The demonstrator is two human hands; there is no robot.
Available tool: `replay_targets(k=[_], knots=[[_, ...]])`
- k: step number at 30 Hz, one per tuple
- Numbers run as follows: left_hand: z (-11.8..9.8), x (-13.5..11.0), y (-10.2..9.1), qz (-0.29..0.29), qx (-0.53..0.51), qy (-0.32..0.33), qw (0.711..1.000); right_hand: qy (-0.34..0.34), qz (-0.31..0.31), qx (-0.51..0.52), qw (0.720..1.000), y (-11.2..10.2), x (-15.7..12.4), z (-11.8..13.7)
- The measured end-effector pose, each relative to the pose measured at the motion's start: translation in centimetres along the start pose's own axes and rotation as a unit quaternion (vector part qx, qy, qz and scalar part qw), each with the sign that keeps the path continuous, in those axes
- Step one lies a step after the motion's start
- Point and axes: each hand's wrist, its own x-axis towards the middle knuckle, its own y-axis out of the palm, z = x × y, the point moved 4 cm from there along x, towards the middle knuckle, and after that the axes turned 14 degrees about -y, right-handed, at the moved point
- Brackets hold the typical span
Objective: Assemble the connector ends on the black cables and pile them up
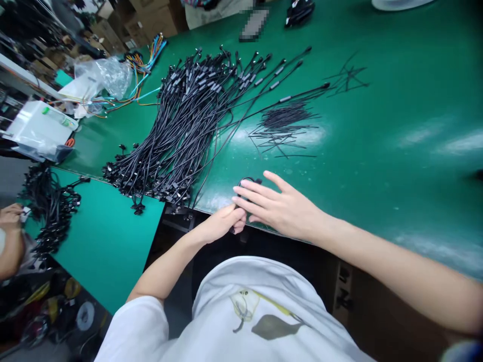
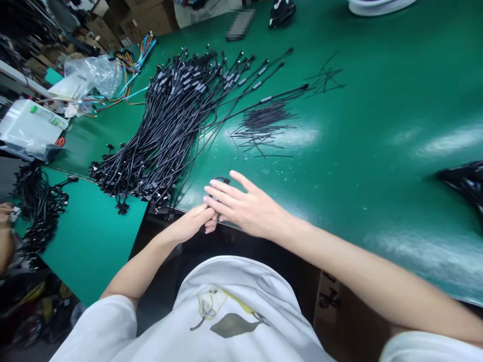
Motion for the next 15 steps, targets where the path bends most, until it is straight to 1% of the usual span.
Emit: replay_targets(k=[1, 2, 4, 6, 8, 11, 15], knots=[[-0.2, 0.0, 0.2, 0.014, 0.037, -0.006, 0.999, -0.034, 0.048, -0.046, 0.997, 0.3, -0.2, 0.1], [-0.3, -0.1, 0.4, 0.023, 0.075, -0.011, 0.997, -0.053, 0.083, -0.084, 0.992, 0.6, -0.4, 0.0], [-0.6, -0.1, 0.7, 0.017, 0.153, -0.014, 0.988, -0.056, 0.134, -0.126, 0.981, 1.2, -0.7, -0.2], [-0.8, -0.1, 0.7, -0.008, 0.216, -0.015, 0.976, -0.041, 0.18, -0.121, 0.975, 1.7, -1.0, -0.4], [-0.8, 0.0, 0.6, -0.02, 0.245, -0.017, 0.969, -0.023, 0.218, -0.09, 0.971, 2.1, -1.6, -0.4], [-0.8, 0.5, 0.5, -0.011, 0.235, -0.021, 0.972, -0.003, 0.249, -0.069, 0.966, 2.5, -2.4, -0.3], [-1.4, 1.5, 0.4, -0.028, 0.251, -0.004, 0.968, 0.03, 0.223, -0.105, 0.969, 2.0, -2.7, -0.8]])
